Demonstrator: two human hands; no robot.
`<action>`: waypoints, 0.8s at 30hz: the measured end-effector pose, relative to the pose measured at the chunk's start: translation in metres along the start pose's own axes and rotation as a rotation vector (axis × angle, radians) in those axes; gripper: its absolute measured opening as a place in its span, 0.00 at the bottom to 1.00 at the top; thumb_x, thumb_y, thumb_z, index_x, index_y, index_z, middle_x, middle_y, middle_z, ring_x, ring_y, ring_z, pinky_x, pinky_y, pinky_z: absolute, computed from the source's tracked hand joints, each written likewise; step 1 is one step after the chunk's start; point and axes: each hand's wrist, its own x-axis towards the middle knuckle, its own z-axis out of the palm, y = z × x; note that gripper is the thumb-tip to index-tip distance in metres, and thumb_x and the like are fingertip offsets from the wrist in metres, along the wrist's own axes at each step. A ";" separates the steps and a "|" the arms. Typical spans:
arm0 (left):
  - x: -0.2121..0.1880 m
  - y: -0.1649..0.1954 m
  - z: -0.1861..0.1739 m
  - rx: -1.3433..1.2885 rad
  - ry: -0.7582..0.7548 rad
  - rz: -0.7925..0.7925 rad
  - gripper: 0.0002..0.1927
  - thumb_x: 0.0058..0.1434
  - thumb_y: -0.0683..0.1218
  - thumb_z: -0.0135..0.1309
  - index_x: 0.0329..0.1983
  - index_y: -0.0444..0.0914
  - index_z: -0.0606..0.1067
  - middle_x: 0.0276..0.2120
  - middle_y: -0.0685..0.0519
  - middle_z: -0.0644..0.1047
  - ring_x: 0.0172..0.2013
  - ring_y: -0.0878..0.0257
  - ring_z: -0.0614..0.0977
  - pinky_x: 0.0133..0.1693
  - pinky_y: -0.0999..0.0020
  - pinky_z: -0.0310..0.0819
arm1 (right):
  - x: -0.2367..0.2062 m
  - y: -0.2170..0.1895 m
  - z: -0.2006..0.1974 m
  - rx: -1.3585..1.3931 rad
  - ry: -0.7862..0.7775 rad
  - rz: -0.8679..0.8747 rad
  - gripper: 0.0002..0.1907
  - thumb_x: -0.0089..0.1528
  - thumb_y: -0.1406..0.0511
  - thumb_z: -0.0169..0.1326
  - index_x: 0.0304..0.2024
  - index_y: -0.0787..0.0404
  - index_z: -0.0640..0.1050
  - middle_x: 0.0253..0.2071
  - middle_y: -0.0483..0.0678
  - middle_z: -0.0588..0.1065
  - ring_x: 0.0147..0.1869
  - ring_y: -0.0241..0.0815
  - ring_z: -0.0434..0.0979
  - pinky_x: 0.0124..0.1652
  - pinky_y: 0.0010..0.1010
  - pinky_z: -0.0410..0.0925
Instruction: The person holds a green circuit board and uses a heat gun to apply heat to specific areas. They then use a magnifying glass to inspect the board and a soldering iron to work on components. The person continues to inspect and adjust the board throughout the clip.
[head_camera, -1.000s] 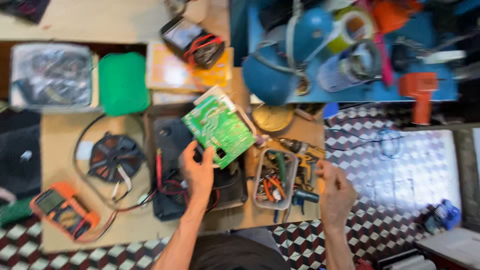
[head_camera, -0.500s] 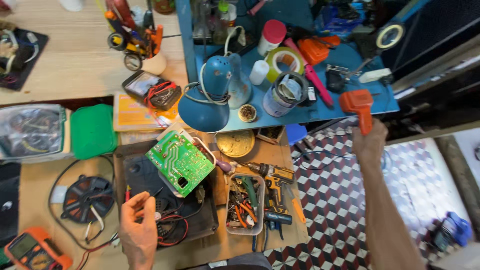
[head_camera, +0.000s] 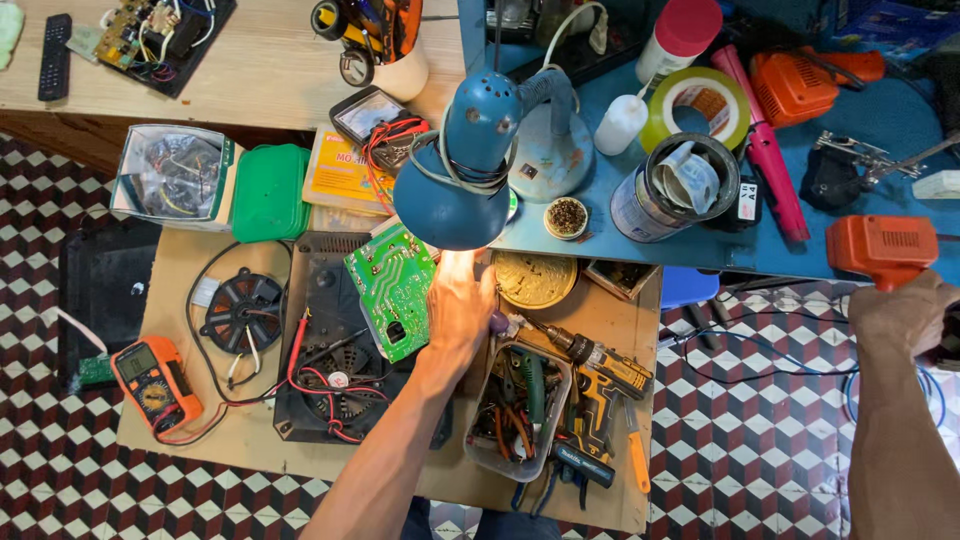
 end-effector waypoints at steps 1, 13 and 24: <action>0.008 -0.005 0.005 0.039 0.054 0.005 0.15 0.59 0.39 0.56 0.50 0.33 0.76 0.45 0.40 0.78 0.45 0.42 0.79 0.47 0.52 0.74 | -0.003 0.006 0.005 -0.003 0.033 -0.041 0.26 0.57 0.66 0.64 0.53 0.71 0.70 0.59 0.66 0.69 0.57 0.69 0.76 0.52 0.55 0.70; 0.058 -0.015 0.039 -0.114 0.010 -0.113 0.22 0.49 0.54 0.70 0.40 0.36 0.78 0.35 0.45 0.81 0.35 0.48 0.82 0.38 0.53 0.76 | -0.165 0.075 -0.008 0.838 0.064 -0.170 0.13 0.67 0.78 0.54 0.54 0.75 0.71 0.42 0.60 0.73 0.41 0.49 0.75 0.43 0.35 0.70; -0.052 0.057 0.016 -0.454 0.046 -0.371 0.28 0.56 0.48 0.67 0.57 0.35 0.71 0.49 0.47 0.77 0.48 0.58 0.80 0.52 0.65 0.77 | -0.328 0.007 -0.017 1.499 -0.566 -0.176 0.32 0.62 0.58 0.58 0.55 0.80 0.66 0.25 0.53 0.67 0.21 0.40 0.67 0.25 0.34 0.64</action>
